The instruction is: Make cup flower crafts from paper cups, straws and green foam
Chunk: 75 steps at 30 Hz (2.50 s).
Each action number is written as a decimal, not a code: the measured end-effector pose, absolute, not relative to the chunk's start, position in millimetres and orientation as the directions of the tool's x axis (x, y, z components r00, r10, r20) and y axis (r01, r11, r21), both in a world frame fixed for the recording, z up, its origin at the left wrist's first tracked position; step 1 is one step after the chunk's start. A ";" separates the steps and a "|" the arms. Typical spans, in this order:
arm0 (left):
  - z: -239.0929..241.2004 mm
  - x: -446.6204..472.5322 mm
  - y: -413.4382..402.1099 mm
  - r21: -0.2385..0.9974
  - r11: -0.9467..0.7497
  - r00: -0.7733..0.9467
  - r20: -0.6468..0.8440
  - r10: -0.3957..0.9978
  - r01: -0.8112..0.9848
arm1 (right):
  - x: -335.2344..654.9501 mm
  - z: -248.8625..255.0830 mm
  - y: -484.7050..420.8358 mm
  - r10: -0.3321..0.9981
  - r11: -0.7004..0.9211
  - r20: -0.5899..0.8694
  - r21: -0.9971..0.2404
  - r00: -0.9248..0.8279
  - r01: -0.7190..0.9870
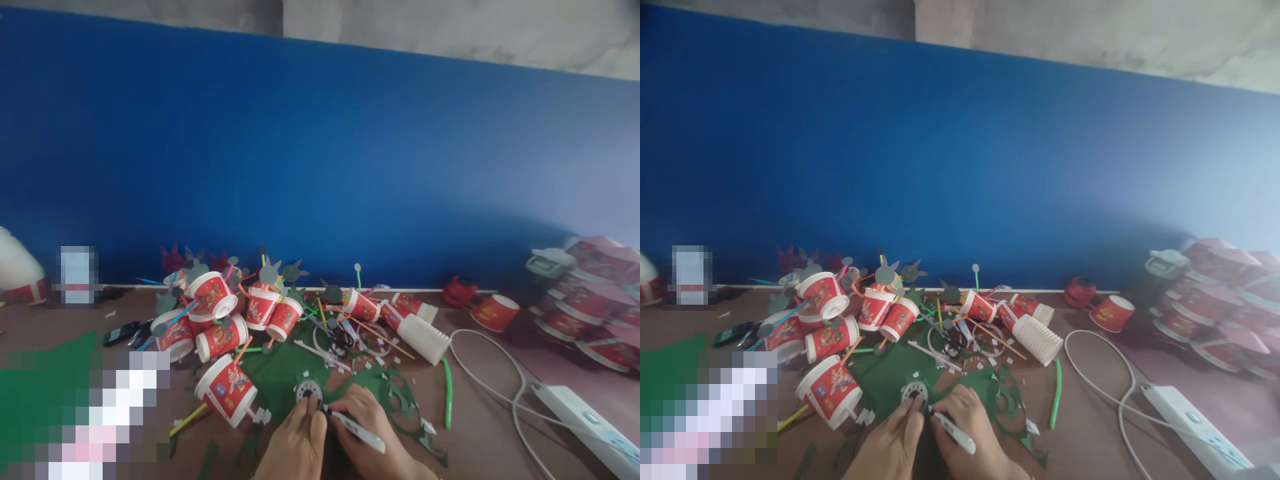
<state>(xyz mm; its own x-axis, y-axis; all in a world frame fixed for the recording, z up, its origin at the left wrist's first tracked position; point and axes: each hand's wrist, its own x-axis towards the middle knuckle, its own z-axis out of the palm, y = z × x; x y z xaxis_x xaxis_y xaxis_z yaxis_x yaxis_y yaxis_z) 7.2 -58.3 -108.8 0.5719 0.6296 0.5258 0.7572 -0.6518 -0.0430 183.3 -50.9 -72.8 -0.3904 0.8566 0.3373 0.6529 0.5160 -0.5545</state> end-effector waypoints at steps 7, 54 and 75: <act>-62.8 7.6 -58.7 0.132 -0.627 0.616 0.117 0.779 0.767 | 179.5 -68.6 -58.9 0.833 0.554 0.311 -0.471 -0.458 0.687; -23.0 33.4 61.8 0.370 0.020 0.334 -0.860 0.387 0.929 | 160.1 -63.4 -35.2 0.830 0.522 0.457 -0.434 -0.320 0.734; -39.6 38.7 79.8 0.358 -0.102 0.371 -0.872 0.318 0.928 | 82.4 -54.3 -74.1 0.849 0.521 0.125 -0.025 -0.514 0.853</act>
